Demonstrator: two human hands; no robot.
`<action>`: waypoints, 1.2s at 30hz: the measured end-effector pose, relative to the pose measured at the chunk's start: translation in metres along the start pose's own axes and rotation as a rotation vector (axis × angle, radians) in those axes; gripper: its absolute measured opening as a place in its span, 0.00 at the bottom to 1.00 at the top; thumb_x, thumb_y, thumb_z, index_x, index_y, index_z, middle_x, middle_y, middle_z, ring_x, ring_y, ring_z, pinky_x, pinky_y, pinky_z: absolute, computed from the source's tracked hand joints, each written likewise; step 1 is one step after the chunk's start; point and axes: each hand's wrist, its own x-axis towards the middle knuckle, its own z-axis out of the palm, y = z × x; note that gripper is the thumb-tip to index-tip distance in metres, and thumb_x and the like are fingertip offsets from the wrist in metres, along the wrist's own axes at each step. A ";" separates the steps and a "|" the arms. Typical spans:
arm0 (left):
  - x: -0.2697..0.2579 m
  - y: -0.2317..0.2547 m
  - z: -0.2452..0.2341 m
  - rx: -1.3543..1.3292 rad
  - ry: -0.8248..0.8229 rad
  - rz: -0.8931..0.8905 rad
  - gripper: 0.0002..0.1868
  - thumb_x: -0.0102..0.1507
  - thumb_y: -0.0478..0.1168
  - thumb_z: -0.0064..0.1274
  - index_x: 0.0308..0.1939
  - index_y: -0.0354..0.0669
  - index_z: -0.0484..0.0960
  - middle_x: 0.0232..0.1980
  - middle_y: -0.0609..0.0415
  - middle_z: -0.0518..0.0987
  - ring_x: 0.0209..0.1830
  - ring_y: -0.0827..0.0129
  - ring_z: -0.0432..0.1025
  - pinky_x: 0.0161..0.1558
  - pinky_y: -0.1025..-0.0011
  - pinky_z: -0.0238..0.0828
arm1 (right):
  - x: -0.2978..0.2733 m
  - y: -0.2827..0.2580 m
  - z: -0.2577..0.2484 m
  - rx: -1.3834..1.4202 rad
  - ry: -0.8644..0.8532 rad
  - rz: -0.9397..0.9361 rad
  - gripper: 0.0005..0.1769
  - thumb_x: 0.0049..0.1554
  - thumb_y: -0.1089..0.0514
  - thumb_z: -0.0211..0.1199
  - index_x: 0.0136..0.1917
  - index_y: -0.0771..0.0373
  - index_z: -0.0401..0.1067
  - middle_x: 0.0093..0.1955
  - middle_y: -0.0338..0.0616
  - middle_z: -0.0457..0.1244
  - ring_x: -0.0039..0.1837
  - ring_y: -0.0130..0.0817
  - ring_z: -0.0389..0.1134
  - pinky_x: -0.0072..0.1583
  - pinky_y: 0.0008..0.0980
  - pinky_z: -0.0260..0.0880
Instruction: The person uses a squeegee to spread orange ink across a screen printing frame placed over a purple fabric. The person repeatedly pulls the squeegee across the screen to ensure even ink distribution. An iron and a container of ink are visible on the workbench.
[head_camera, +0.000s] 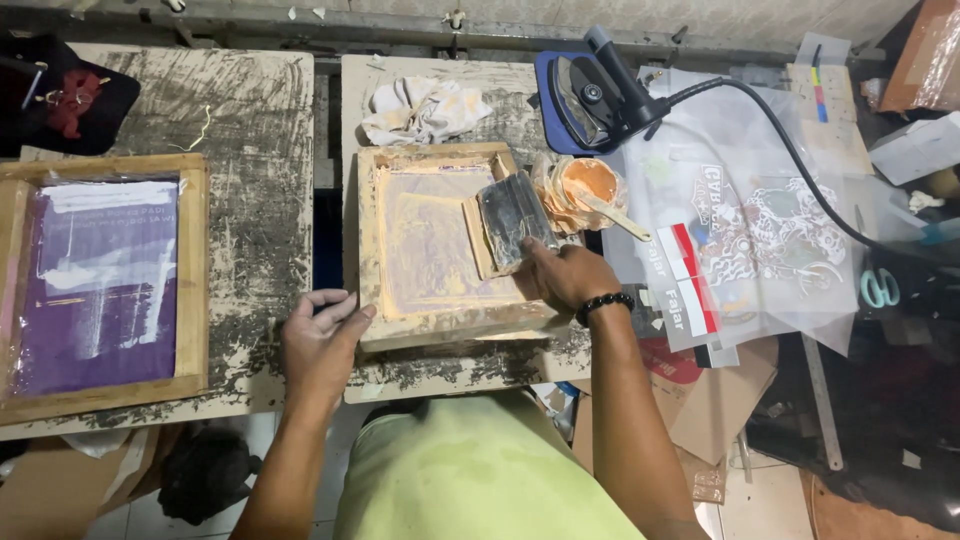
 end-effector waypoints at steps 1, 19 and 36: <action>-0.001 0.010 0.001 -0.005 0.000 0.007 0.28 0.57 0.35 0.69 0.57 0.36 0.73 0.60 0.23 0.77 0.59 0.45 0.75 0.55 0.55 0.76 | 0.008 0.002 -0.005 -0.001 0.007 -0.005 0.57 0.52 0.16 0.39 0.60 0.71 0.75 0.60 0.70 0.66 0.69 0.64 0.63 0.69 0.54 0.62; -0.008 0.047 0.006 0.077 -0.083 -0.002 0.27 0.59 0.43 0.67 0.58 0.37 0.74 0.59 0.21 0.77 0.65 0.32 0.71 0.64 0.46 0.69 | 0.006 -0.012 -0.018 -0.043 0.005 0.008 0.49 0.55 0.20 0.42 0.55 0.65 0.80 0.58 0.66 0.68 0.68 0.59 0.65 0.69 0.50 0.62; 0.017 -0.123 -0.017 0.607 0.181 0.273 0.20 0.59 0.50 0.63 0.52 0.50 0.80 0.57 0.54 0.84 0.51 0.60 0.80 0.44 0.61 0.80 | 0.042 0.056 0.081 0.112 0.030 0.144 0.55 0.46 0.19 0.51 0.76 0.55 0.57 0.59 0.44 0.71 0.52 0.39 0.76 0.54 0.45 0.77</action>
